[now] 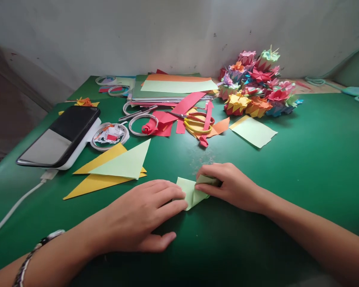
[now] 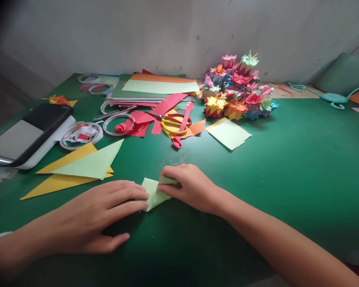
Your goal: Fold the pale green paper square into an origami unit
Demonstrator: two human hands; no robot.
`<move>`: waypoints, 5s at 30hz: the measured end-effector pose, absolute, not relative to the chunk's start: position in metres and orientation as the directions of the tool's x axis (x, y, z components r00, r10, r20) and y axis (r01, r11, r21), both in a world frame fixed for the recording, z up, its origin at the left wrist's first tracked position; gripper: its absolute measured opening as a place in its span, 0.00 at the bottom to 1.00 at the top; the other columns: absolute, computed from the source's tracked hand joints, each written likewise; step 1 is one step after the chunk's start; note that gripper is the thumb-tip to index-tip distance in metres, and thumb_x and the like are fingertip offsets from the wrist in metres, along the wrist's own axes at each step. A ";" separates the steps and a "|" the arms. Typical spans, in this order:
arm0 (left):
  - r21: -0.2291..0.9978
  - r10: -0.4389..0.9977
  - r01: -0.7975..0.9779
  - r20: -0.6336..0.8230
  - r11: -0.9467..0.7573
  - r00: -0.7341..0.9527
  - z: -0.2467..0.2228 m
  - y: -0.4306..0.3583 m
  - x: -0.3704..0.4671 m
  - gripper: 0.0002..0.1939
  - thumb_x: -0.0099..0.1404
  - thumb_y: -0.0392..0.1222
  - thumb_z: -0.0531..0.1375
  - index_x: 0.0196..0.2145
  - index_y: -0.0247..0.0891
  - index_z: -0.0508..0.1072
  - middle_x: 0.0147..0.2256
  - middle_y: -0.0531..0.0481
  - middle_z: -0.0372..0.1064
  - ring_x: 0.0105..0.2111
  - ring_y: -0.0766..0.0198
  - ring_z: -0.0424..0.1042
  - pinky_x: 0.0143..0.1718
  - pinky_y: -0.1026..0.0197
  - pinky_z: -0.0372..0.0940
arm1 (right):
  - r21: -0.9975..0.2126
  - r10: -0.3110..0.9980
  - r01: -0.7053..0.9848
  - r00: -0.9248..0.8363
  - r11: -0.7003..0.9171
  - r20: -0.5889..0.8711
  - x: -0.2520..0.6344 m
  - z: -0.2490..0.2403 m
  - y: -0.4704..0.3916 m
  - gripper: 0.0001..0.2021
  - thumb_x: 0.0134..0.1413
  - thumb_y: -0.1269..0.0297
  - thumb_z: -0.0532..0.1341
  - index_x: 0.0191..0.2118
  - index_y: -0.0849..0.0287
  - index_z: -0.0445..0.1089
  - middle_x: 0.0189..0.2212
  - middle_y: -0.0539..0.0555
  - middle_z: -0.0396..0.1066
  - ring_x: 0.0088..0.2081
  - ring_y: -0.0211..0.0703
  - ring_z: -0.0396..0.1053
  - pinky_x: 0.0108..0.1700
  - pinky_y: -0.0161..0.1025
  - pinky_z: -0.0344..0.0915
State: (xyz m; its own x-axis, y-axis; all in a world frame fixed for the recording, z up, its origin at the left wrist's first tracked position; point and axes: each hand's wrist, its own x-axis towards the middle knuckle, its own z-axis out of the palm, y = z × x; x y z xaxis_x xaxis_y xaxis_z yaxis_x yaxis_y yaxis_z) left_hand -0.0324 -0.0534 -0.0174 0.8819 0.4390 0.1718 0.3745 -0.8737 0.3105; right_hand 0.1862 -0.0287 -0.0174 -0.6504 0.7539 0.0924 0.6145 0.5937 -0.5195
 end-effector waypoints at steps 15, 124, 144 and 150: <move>0.184 0.387 0.367 0.086 -0.912 0.918 -0.023 -0.054 -0.032 0.35 0.54 0.62 0.50 0.53 0.36 0.58 0.42 0.45 0.63 0.42 0.56 0.60 0.46 0.56 0.53 | -0.228 0.811 0.778 -0.565 0.585 0.151 0.173 -0.029 -0.028 0.07 0.51 0.60 0.54 0.31 0.57 0.64 0.22 0.50 0.69 0.23 0.38 0.63 0.25 0.32 0.51; 0.140 0.408 0.406 -0.014 -0.903 0.913 -0.018 -0.055 -0.031 0.36 0.56 0.63 0.46 0.57 0.43 0.48 0.57 0.54 0.50 0.49 0.56 0.56 0.49 0.57 0.44 | -0.484 0.824 0.710 -0.565 0.512 0.041 0.192 -0.021 -0.031 0.13 0.48 0.60 0.57 0.39 0.60 0.60 0.33 0.53 0.66 0.35 0.41 0.61 0.38 0.38 0.53; 0.178 0.400 0.387 0.044 -0.905 0.915 -0.023 -0.053 -0.016 0.41 0.52 0.67 0.47 0.56 0.37 0.53 0.52 0.46 0.57 0.53 0.55 0.52 0.55 0.55 0.41 | -0.340 0.828 0.761 -0.549 0.552 0.116 0.191 -0.028 -0.039 0.10 0.54 0.65 0.51 0.43 0.59 0.58 0.36 0.53 0.68 0.38 0.42 0.63 0.40 0.41 0.46; 0.207 0.424 0.410 0.025 -0.888 0.905 -0.022 -0.053 -0.016 0.40 0.52 0.66 0.48 0.56 0.38 0.52 0.52 0.46 0.57 0.52 0.55 0.53 0.55 0.52 0.43 | -0.210 0.708 0.686 -0.610 0.696 0.356 0.214 -0.027 -0.047 0.13 0.54 0.59 0.51 0.43 0.56 0.62 0.40 0.56 0.65 0.41 0.44 0.60 0.42 0.42 0.50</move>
State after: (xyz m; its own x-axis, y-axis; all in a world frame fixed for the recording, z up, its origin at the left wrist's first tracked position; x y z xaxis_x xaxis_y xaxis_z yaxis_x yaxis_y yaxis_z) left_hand -0.0161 -0.0532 -0.0221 0.9053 0.4241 0.0249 0.4104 -0.8882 0.2065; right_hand 0.2136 -0.0473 -0.0271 -0.6096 0.7081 0.3563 0.6862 0.6964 -0.2100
